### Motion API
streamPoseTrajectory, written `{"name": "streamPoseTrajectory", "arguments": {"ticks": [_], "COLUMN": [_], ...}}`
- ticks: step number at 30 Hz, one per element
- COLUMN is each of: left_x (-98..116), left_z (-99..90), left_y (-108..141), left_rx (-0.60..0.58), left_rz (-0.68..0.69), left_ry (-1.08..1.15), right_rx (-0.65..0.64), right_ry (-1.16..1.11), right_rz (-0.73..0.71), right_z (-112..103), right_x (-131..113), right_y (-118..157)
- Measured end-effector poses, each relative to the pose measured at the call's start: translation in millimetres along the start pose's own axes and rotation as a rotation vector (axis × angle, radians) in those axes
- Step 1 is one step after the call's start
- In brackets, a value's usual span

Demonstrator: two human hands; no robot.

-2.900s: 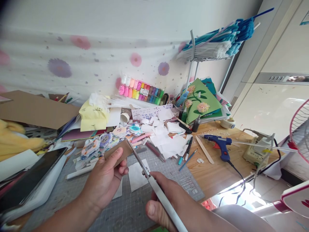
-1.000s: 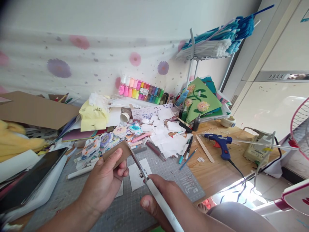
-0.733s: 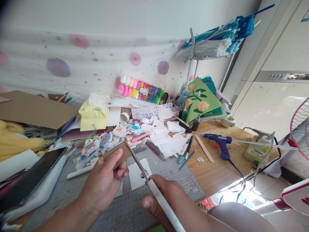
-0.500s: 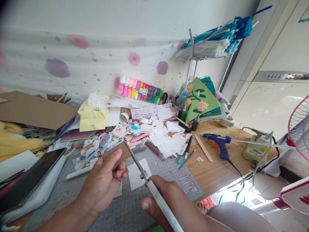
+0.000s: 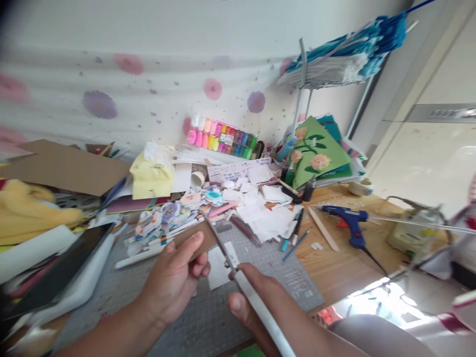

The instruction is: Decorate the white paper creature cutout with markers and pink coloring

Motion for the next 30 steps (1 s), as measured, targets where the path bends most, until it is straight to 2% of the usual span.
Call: {"name": "streamPoseTrajectory", "arguments": {"ticks": [6,10,13,16,18,24,30], "left_x": [-4.7,-2.8,-0.5,2.7,4.2,-2.6,-21.9], "left_z": [-6.4,-9.6,-8.8,-7.5,-5.8,6.9,17.3], "left_y": [-3.3,-8.1,-9.4,-8.6,-6.9,6.1,14.8], "left_rx": [0.042,0.034,0.020,0.019,0.009,-0.141,-0.273], "left_rz": [-0.055,-0.049,-0.042,-0.030,-0.015,0.053,0.007], "left_ry": [0.037,0.057,0.077,0.106,0.101,-0.184,-0.265], "right_rx": [0.196,0.315,0.248,0.120,0.081,0.333,0.400], "right_ry": [-0.058,-0.141,-0.190,-0.241,-0.256,-0.455,-0.630], "right_rz": [0.015,0.127,0.112,0.065,0.067,-0.006,-0.031], "right_z": [-9.0,-24.7,-23.4,-11.6,-5.3,-22.0,-25.5], "right_x": [-3.0,19.7,29.8,27.1,24.9,20.4,19.3], "right_y": [2.2,3.0,1.7,1.8,0.6,-12.9,-17.5]}}
Point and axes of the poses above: each hand's wrist, its own y-axis away from the middle knuckle, its own z-axis out of the palm, x = y × z, the point moved 10 cm from there along -y, towards the middle knuckle, and after that the axes turned 3 degrees about -x, right-handed, at the moved point
